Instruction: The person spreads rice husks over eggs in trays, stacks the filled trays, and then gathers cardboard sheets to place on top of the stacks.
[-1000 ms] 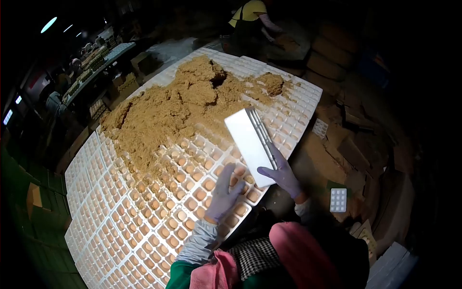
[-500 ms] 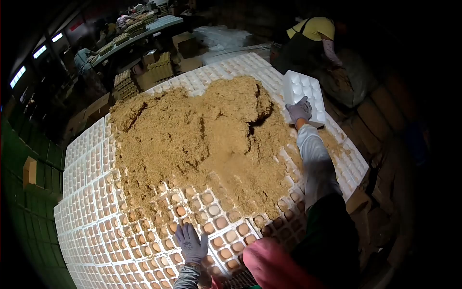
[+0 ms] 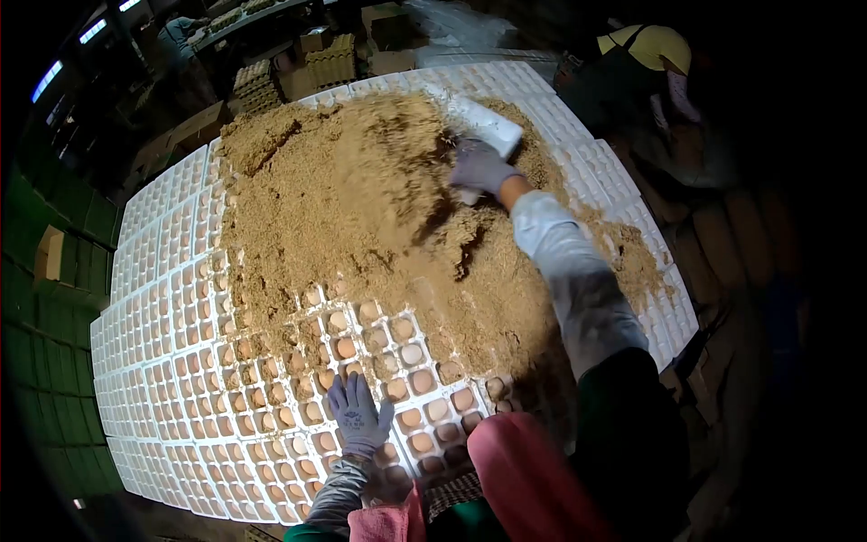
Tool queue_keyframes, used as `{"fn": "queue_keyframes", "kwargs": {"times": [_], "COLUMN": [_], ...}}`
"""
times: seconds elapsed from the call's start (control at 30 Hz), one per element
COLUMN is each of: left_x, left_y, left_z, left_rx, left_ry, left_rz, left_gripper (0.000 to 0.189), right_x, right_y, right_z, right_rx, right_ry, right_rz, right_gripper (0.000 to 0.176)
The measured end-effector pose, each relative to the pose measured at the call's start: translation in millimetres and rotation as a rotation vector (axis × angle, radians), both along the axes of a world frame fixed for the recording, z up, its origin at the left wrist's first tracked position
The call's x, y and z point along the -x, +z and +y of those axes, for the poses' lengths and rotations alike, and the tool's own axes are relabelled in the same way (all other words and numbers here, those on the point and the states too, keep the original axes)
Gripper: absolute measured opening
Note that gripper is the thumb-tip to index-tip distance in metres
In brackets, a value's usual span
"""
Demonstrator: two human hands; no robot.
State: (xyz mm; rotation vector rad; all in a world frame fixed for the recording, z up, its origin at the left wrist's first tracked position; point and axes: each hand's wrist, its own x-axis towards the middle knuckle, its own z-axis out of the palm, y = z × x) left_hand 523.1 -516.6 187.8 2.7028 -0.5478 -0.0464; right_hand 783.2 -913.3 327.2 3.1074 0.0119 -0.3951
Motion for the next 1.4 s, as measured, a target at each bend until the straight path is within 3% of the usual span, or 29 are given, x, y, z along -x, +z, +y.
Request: {"fn": "queue_keyframes", "kwargs": {"times": [0.03, 0.07, 0.1, 0.13, 0.17, 0.2, 0.23, 0.27, 0.3, 0.33, 0.37, 0.4, 0.43, 0.6, 0.67, 0.73, 0.9, 1.07, 1.1, 1.17, 1.23, 1.3, 1.37, 1.4], "left_x": [-0.2, 2.0, 2.6, 3.6, 4.6, 6.0, 10.2, 10.4, 13.3, 17.7, 17.8, 13.2, 7.4, -27.0, -28.0, -27.8, -33.6, -34.8, -35.8, -36.4, -37.1, -38.4, -39.7, -38.8], "left_y": [3.8, 1.7, 2.3, 2.6, -0.9, -18.7, -34.7, -42.5, -25.5, -0.7, 4.9, 8.7, 14.6, -2.8, -25.8, -20.5, -21.3, -21.5, -22.2, -24.7, -23.2, -15.4, -17.7, -17.5], "left_z": [0.3, 2.2, 4.0, 5.1, 6.3, 14.1, 24.1, 31.2, 40.0, 49.5, 65.3, 82.1, 96.0, 145.3, 154.0, 149.2, 146.6, 144.7, 144.0, 145.0, 144.0, 142.6, 144.8, 144.8], "left_rx": [0.007, -0.008, 0.045, 0.1, 0.138, 0.09, 0.142, 0.205, 0.358, 0.337, 0.26, 0.183, 0.137, -0.048, -0.121, -0.124, -0.178, -0.224, -0.212, -0.172, -0.186, -0.17, -0.157, -0.169], "left_ry": [-0.005, -0.003, 0.022, 0.047, 0.055, 0.021, -0.013, -0.049, -0.051, -0.046, -0.03, -0.014, 0.064, 0.28, 0.209, 0.221, 0.241, 0.269, 0.254, 0.217, 0.231, 0.227, 0.212, 0.219], "left_rz": [0.043, 0.035, 0.054, 0.076, -0.003, -0.002, -0.032, -0.066, 0.035, 0.01, -0.061, -0.137, -0.137, -0.064, -0.188, -0.172, -0.107, -0.074, -0.089, -0.128, -0.084, -0.06, -0.079, -0.07], "left_gripper": [0.07, 0.075, 0.077, 0.079, 0.076, 0.077, 0.076, 0.076, 0.072, 0.066, 0.065, 0.064, 0.064, 0.066, 0.065, 0.064, 0.064, 0.065, 0.065, 0.064, 0.063, 0.062, 0.066, 0.068], "right_x": [9.8, 18.3, 20.2, 30.3, 52.1, 35.0, 76.6, 91.3, 102.4, 113.7, 120.8, 130.2, 138.7, 206.5, 223.1, 222.1, 133.2, 41.2, 23.4, -14.5, -65.9, -96.4, -90.7, -98.1], "right_y": [-0.4, -1.1, -32.1, -43.8, -37.3, -103.6, -35.9, -18.4, -7.4, -3.7, -20.7, -7.2, -5.6, -29.1, -29.7, -52.5, -109.2, -82.8, -88.5, -80.3, -95.5, -99.0, -83.1, -84.4], "right_z": [51.9, 115.3, 164.4, 229.5, 278.6, 329.7, 344.7, 344.1, 341.8, 337.4, 321.1, 292.4, 257.0, 66.0, 14.1, -44.4, -153.1, -147.2, -140.8, -115.1, -73.1, -13.0, 53.9, 93.9], "right_rx": [-0.262, -0.098, -0.009, -0.021, -0.262, -0.193, -0.237, -0.236, -0.177, -0.118, -0.098, -0.114, -0.129, -0.092, -0.085, -0.093, -0.165, -0.363, -0.246, -0.439, -0.266, -0.045, 0.093, -0.047], "right_ry": [-0.045, 0.104, 0.443, 0.365, 0.26, 0.361, 0.182, 0.153, 0.159, 0.174, 0.034, -0.091, -0.219, -0.947, -1.182, -1.25, -1.085, -0.833, -0.739, -0.559, -0.309, -0.106, 0.276, 0.144], "right_rz": [-0.04, 0.032, 0.021, 0.027, 0.141, 0.08, 0.043, 0.043, -0.036, -0.107, -0.313, -0.127, -0.168, -0.447, -0.436, -0.439, -0.474, -0.434, -0.473, -0.344, -0.41, -0.358, -0.311, -0.241], "right_gripper": [0.044, 0.038, 0.036, 0.032, 0.049, 0.041, 0.051, 0.051, 0.054, 0.058, 0.069, 0.081, 0.085, 0.078, 0.08, 0.083, 0.088, 0.092, 0.09, 0.082, 0.067, 0.063, 0.062, 0.06]}}
